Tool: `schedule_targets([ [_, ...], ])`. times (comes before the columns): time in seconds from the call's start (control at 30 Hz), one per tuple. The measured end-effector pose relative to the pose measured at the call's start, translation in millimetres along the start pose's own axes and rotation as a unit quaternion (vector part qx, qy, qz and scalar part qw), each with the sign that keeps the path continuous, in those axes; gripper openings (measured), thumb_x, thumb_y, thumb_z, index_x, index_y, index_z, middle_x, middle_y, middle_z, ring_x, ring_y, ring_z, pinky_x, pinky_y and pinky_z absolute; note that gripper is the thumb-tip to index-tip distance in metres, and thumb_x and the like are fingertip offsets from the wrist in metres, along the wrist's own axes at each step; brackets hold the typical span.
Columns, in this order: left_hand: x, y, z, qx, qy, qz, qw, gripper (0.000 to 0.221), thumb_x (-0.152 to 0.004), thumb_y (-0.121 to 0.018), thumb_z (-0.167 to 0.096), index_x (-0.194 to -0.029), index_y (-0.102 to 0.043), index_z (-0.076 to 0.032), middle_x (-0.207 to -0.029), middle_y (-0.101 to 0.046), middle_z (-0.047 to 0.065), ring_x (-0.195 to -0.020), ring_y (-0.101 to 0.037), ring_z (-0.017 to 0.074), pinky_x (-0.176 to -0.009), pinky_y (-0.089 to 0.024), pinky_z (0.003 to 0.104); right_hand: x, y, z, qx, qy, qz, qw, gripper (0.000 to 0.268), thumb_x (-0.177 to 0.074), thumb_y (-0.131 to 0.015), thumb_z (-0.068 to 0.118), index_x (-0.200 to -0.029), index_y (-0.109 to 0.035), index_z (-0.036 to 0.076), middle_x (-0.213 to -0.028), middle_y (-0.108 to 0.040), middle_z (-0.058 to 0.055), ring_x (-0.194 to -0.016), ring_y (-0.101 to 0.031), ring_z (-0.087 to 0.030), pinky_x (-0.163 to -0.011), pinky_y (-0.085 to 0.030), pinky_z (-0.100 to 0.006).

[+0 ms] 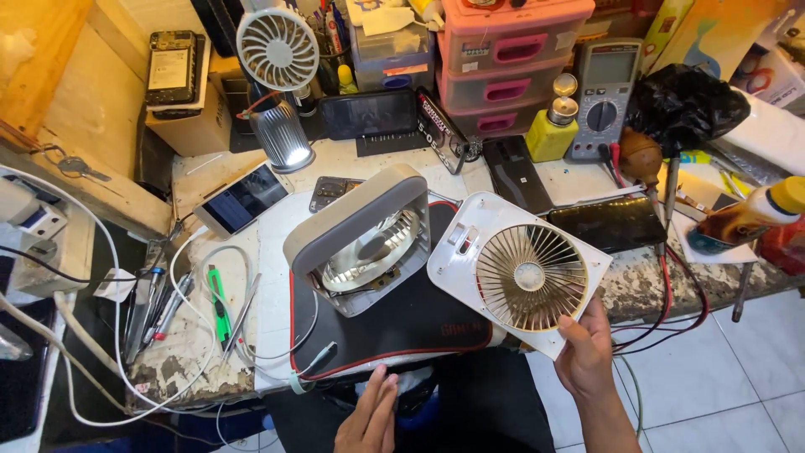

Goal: Disassembling a small portable desk fan using a screwdriver and prying the casing apart.

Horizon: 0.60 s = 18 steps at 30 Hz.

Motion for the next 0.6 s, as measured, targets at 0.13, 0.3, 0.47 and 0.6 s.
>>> schedule_targets([
  [0.13,-7,8,12,0.002,-0.027,-0.056,0.998,0.018,-0.089,-0.077,-0.015,-0.105,-0.075,-0.008,-0.086,-0.081,0.002,-0.06,-0.076,0.007,-0.056,-0.061,0.022,-1,1,-2,-0.005,0.008,0.021,1.0,0.072,-0.082,-0.064,0.01,-0.151,-0.043,0.008,-0.133,-0.06,-0.018,-0.111,-0.062,-0.035,-0.078,-0.058,-0.053],
  [0.3,-38,33,3,0.017,0.006,-0.05,0.999,0.016,-0.089,-0.077,-0.014,-0.104,-0.076,-0.006,-0.098,-0.08,0.003,-0.086,-0.08,0.0115,-0.081,-0.064,0.027,-1,-1,0,0.012,0.0,0.007,1.0,0.075,-0.081,-0.06,0.008,-0.153,-0.043,0.007,-0.133,-0.059,-0.018,-0.114,-0.06,-0.034,-0.092,-0.052,-0.049],
  [0.47,-41,41,9,0.013,0.019,-0.099,0.995,0.015,-0.089,-0.076,-0.016,-0.101,-0.078,-0.007,-0.094,-0.081,0.005,-0.077,-0.079,0.0133,-0.073,-0.065,0.028,7,-23,16,0.025,-0.016,-0.008,1.0,0.077,-0.083,-0.052,0.005,-0.159,-0.037,0.007,-0.137,-0.054,-0.019,-0.118,-0.055,-0.034,-0.097,-0.048,-0.05],
  [0.6,-31,43,37,0.016,0.055,-0.14,0.988,0.025,-0.09,-0.07,-0.033,-0.101,-0.079,-0.013,-0.079,-0.078,0.0,-0.064,-0.075,0.0159,-0.061,-0.058,0.03,9,-29,20,0.036,-0.038,-0.03,0.998,0.078,-0.084,-0.047,0.005,-0.161,-0.034,0.008,-0.141,-0.05,-0.021,-0.121,-0.051,-0.037,-0.1,-0.044,-0.053],
])
Point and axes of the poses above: each hand's wrist, its own x-axis away from the middle knuckle, its own y-axis out of the back of the hand, z = x × y, the point moved 6 cm from there along -x, towards the middle knuckle
